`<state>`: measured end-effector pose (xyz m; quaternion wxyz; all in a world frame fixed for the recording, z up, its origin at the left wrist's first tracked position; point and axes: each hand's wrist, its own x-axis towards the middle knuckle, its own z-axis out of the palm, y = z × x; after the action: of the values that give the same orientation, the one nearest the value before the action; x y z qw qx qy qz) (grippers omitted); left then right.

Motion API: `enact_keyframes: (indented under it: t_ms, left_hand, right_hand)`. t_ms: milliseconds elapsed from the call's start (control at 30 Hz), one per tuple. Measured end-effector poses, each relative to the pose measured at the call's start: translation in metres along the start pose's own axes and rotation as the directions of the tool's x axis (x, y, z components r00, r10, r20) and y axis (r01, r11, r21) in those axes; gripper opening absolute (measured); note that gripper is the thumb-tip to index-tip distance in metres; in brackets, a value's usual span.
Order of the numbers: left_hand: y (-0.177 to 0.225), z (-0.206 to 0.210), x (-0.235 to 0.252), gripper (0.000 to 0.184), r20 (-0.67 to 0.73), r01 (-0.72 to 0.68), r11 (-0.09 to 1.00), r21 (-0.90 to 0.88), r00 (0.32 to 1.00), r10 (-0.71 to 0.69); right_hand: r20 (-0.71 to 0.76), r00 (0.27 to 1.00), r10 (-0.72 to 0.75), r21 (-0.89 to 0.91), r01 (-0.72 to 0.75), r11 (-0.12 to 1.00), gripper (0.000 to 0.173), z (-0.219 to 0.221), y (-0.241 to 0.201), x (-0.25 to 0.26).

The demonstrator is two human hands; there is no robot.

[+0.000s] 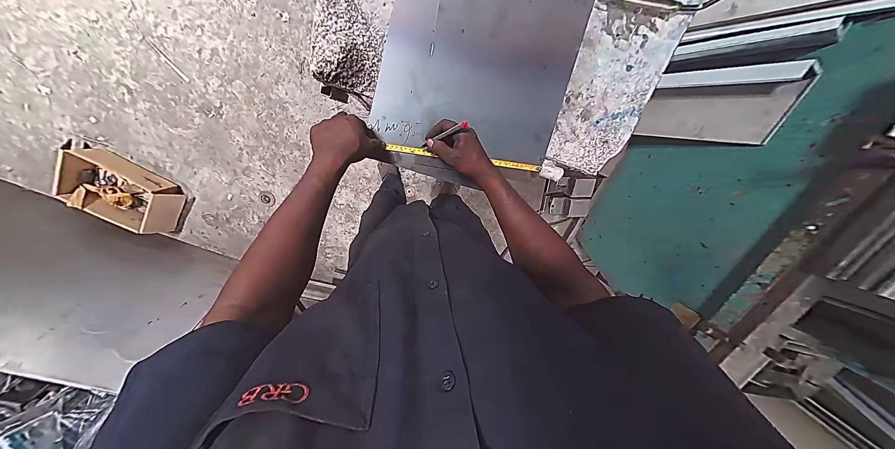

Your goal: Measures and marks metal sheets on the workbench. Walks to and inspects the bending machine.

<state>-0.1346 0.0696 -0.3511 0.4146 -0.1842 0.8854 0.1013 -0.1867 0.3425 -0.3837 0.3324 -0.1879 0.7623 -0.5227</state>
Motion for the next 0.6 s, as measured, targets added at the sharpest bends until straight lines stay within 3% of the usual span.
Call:
enact_keyframes:
  t_ms: [267,600]
  left_hand:
    - [0.0013,-0.003,-0.0052,0.066,0.0,0.004,1.0,-0.031,1.0,-0.004]
    - [0.0002,-0.0006,-0.0024,0.066,0.005,0.001,1.0,-0.023,1.0,-0.001]
  right_hand:
    - [-0.065,0.997,-0.044,-0.073,0.04,0.997,0.014,-0.0061,0.0062,-0.0017]
    - [-0.038,0.996,-0.085,-0.11,0.081,0.991,0.013,-0.0058,0.0075,-0.0057]
